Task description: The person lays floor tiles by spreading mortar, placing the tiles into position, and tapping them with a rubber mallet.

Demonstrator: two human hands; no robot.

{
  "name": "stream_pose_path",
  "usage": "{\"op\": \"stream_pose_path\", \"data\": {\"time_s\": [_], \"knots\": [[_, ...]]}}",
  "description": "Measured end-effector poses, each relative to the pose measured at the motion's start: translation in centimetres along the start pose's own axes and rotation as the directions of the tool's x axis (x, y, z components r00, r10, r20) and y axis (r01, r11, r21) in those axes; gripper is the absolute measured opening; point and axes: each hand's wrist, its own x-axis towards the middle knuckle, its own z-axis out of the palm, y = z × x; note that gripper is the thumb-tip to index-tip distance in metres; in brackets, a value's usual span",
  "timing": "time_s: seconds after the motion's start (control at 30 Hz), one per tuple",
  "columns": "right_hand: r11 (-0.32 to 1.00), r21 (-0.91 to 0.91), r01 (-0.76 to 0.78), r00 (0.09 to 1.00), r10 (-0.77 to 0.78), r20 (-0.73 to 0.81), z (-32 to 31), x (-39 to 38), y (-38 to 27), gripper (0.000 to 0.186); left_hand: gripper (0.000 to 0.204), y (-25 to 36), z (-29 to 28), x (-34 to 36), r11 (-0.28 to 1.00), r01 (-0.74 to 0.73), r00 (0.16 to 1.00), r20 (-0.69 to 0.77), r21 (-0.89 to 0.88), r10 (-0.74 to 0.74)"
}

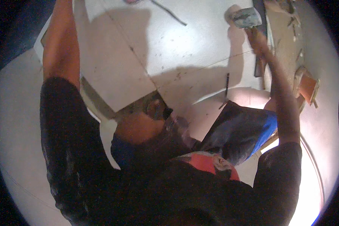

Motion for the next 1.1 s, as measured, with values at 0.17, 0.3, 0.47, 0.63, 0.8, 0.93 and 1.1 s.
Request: {"op": "stream_pose_path", "data": {"time_s": [0.17, 0.3, 0.47, 0.63, 0.8, 0.93, 1.1], "knots": [[0.837, 0.468, -0.284, 0.957, 0.215, 0.197, -8.7, 0.0, 3.6, 0.043, 0.032, -8.4, -1.8, -0.5, 0.998, 0.063, 0.998, 0.019, -0.03, -0.062], [0.432, 0.856, -0.284, 0.898, 0.433, 0.079, -13.9, -2.7, 14.6, 0.051, 0.034, -8.5, -1.0, 2.2, 0.995, 0.061, 0.998, 0.027, -0.075, -0.059], [0.477, 0.667, -0.572, 0.78, 0.568, 0.263, -12.4, -3.2, 21.6, 0.043, 0.039, -6.8, -1.0, -0.5, 0.973, 0.025, 0.999, 0.052, -0.228, -0.014], [0.69, 0.486, -0.536, 0.844, 0.459, 0.279, -4.8, -2.1, 20.7, 0.045, 0.036, -6.4, -2.7, -0.2, 0.893, 0.23, 0.969, 0.178, -0.387, -0.173], [0.724, 0.488, -0.487, 0.872, 0.38, 0.307, -6.9, -3.1, 24.1, 0.04, 0.033, -6.4, -0.2, -0.9, 0.781, 0.337, 0.94, 0.231, -0.526, -0.251], [0.684, 0.556, -0.472, 0.878, 0.422, 0.227, -4.0, -1.0, 22.6, 0.034, 0.04, -8.6, -3.6, 0.1, 0.771, 0.255, 0.966, 0.181, -0.583, -0.183], [0.688, 0.545, -0.479, 0.878, 0.377, 0.296, -5.5, -2.9, 24.6, 0.026, 0.043, -6.1, -2.7, -0.7, 0.894, 0.142, 0.987, 0.125, -0.425, -0.097]]}}
